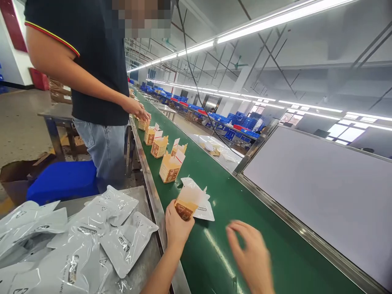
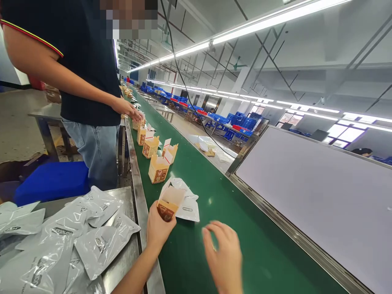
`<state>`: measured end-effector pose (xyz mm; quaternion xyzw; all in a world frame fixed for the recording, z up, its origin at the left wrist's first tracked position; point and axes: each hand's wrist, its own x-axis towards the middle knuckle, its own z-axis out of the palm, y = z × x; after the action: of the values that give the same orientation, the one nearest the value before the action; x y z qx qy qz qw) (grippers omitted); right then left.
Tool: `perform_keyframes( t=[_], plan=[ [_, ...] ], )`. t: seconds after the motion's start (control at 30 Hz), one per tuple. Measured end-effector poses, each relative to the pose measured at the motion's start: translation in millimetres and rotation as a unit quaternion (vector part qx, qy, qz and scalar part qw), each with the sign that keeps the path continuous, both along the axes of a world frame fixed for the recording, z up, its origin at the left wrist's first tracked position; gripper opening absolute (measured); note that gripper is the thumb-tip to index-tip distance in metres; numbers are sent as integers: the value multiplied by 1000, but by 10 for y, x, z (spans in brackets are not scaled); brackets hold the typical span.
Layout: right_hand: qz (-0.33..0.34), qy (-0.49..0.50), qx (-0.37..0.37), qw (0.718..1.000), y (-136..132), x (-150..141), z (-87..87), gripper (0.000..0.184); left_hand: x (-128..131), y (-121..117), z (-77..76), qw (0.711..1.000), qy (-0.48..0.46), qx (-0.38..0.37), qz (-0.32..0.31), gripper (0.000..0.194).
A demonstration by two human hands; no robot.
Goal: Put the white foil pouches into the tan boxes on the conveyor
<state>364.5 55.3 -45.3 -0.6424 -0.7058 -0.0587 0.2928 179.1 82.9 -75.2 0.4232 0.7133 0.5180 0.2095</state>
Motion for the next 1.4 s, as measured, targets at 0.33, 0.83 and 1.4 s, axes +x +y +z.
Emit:
perform_keyframes(
  t=[0.33, 0.83, 1.4],
  plan=[
    [-67, 39, -183, 980, 628, -345, -91, 34, 49, -653, -166, 989, -32, 67, -131, 65],
    [251, -162, 102, 949, -898, -26, 1149, 35, 133, -735, -202, 959, 98, 179, -197, 74],
    [202, -3, -228, 952, -742, -90, 729, 42, 220, -846, -119, 893, 226, 272, -277, 71]
  ],
)
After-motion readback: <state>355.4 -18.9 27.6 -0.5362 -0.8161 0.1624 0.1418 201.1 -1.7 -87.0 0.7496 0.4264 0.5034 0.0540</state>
